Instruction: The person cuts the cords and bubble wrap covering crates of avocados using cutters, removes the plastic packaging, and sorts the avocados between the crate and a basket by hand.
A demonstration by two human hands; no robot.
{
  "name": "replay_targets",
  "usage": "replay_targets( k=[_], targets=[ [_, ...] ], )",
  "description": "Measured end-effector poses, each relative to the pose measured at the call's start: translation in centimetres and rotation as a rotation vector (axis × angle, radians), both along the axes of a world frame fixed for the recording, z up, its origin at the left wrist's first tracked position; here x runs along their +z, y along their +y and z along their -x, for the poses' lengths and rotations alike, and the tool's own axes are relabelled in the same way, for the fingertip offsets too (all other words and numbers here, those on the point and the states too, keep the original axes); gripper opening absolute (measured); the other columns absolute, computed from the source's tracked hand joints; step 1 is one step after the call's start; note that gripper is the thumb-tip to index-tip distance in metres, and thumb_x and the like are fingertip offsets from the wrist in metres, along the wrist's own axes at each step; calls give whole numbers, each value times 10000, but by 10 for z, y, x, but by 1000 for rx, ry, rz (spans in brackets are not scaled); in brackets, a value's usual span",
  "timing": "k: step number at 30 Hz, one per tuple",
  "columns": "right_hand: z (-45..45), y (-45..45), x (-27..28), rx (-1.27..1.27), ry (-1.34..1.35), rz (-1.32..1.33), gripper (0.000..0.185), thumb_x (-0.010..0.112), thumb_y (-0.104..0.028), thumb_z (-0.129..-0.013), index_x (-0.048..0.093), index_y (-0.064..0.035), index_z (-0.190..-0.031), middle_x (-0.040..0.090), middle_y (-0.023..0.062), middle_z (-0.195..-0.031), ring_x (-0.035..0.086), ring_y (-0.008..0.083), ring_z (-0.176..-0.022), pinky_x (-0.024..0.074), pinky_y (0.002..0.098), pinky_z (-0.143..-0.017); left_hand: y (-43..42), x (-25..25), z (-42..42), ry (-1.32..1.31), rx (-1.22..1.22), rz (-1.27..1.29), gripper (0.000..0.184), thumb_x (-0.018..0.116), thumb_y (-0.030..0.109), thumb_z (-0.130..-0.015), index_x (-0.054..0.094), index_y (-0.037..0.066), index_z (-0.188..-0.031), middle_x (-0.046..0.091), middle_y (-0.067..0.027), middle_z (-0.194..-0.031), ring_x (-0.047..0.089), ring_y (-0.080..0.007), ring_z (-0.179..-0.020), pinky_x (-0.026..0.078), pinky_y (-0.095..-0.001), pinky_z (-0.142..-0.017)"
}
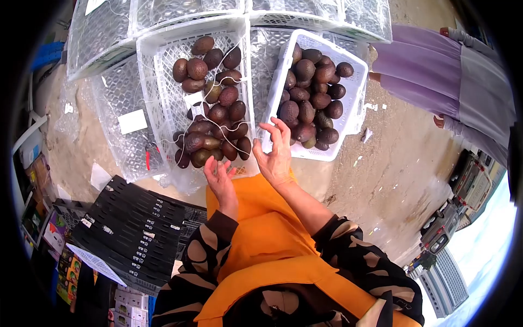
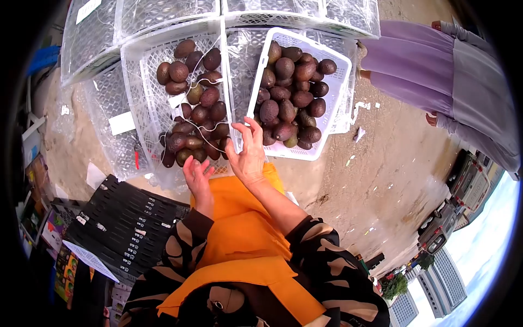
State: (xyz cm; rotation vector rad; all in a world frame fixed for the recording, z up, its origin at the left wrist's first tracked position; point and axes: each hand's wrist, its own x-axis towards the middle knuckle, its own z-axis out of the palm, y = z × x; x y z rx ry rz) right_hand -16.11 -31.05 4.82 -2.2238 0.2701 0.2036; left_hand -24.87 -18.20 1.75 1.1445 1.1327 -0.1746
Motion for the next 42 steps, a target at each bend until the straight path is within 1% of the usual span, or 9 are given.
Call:
replay_targets(
  k=[4,7,11,15,20,22,28,34,42],
  targets=[
    [13,-107,-46,-182,437,517,482,719,-223,-859,509,-57,-1259,483,247,-1277,476,423,-1175,436,471,-992,-98,8,-66,-664,-854,-333,368,556,-48,-890,520,47,-1244,533,-173,-1183,577,-359,-1106,511,-417,-916],
    [26,-145,-109,-103,289,199,545,765,-292,-836,504,-59,-1254,566,261,-1239,516,401,-1150,437,456,-989,-166,-53,-107,-458,-1040,-799,504,656,62,-858,505,101,-1338,313,-212,-1416,382,-443,-1278,411,-496,-1036],
    [16,-128,-98,-508,369,-285,632,852,-78,-690,500,-55,-1214,590,73,-1028,595,127,-730,503,258,-524,-164,-83,-144,-236,-1012,-376,325,683,98,-839,605,100,-1154,441,-171,-1245,497,-412,-1126,465,-458,-937],
    [49,-67,-25,-383,165,-326,685,868,-70,-682,478,-44,-1244,544,82,-1178,582,173,-988,527,289,-806,-108,-14,-119,-627,-827,-409,252,713,70,-773,646,132,-1008,524,-119,-1156,547,-354,-1055,479,-444,-897],
    [68,21,-10,-43,334,-476,674,815,-32,-711,508,-96,-1308,480,179,-1381,523,319,-1235,493,354,-946,14,15,-44,-270,-612,-806,378,625,54,-882,636,141,-1249,487,-145,-1347,478,-346,-1232,397,-463,-1034],
    [51,25,-3,62,306,-396,630,792,-43,-739,535,-116,-1310,467,191,-1418,499,342,-1285,478,375,-980,35,16,-41,-39,-720,-1135,406,631,90,-889,599,112,-1293,438,-136,-1435,373,-352,-1323,276,-518,-1094],
    [3,-114,-65,-195,194,446,493,752,-245,-819,532,-38,-1208,551,194,-1190,564,368,-1090,479,441,-927,-76,-4,-70,-604,-1369,-663,354,650,54,-820,567,78,-1163,586,-102,-1105,548,-286,-1115,436,-405,-926],
    [-42,-133,-117,-48,419,540,643,804,-375,-778,413,-17,-1142,516,256,-1194,583,463,-1047,504,515,-885,-163,-77,-83,-199,-1789,-1051,200,600,159,-853,664,122,-1039,556,-103,-1025,536,-288,-996,412,-419,-820],
    [47,-44,-17,-241,217,-99,573,791,-218,-803,428,10,-1183,563,180,-1081,590,241,-971,498,373,-852,-29,37,-37,-457,-980,-720,594,779,141,-729,528,112,-1267,533,-119,-1120,543,-313,-1089,375,-439,-946]
  ],
)
